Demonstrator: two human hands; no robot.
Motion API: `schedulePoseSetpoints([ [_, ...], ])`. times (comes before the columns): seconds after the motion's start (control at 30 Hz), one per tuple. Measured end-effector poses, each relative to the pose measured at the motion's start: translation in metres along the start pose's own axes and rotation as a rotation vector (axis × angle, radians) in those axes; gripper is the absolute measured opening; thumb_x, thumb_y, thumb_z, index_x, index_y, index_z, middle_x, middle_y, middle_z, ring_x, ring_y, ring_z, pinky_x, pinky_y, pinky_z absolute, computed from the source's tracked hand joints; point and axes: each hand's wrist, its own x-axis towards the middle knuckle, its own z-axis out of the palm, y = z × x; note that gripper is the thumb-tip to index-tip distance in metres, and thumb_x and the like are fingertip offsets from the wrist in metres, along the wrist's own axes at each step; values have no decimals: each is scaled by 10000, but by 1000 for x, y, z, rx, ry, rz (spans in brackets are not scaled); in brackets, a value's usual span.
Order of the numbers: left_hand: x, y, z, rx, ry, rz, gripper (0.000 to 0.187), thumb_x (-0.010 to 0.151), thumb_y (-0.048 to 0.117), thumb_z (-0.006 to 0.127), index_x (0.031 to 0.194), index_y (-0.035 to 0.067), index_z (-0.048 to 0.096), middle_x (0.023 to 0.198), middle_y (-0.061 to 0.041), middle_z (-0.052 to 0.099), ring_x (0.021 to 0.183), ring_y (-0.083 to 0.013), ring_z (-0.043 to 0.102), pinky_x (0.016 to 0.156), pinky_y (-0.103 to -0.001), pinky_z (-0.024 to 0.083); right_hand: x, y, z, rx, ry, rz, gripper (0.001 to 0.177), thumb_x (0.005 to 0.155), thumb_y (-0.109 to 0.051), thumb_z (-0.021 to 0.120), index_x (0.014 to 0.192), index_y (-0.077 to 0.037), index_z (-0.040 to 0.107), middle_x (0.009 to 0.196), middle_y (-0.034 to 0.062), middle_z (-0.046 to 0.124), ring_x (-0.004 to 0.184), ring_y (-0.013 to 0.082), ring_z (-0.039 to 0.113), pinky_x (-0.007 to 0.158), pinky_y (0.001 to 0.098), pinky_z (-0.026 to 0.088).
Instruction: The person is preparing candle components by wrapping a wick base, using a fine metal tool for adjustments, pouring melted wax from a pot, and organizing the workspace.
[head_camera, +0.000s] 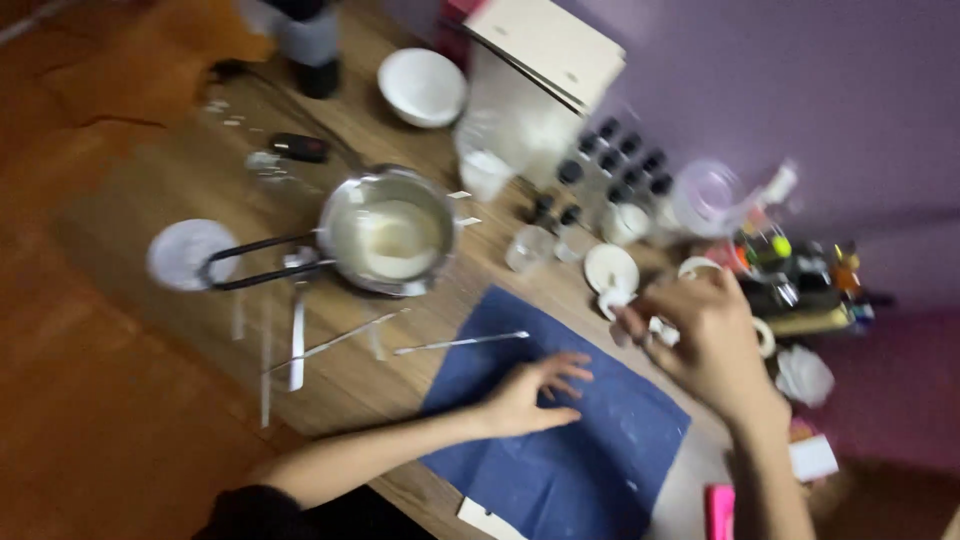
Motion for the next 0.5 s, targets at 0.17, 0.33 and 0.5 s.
schedulePoseSetpoints([
  [0.17,4,0,-2,173,2,-62,224,811,120,686,1014,183,616,898,54,679,756,-68,627,683,-214,473,92,-36,-3,91,-70,-132,293,900,-327,572,713,-108,624,610,-1,612,543,174,551,637,329,388],
  [0.33,8,-2,-6,190,19,-61,83,851,207,667,933,191,670,833,53,688,704,-33,571,674,-194,436,149,-52,54,201,-4,-227,314,941,-329,538,778,-75,626,713,77,572,676,254,539,618,362,385],
  [0.5,7,12,-6,120,-11,-38,104,888,157,602,974,140,658,830,41,685,822,-53,627,757,-198,471,170,-51,112,286,-76,-119,308,914,-311,578,741,-56,589,984,110,536,900,274,533,777,403,428],
])
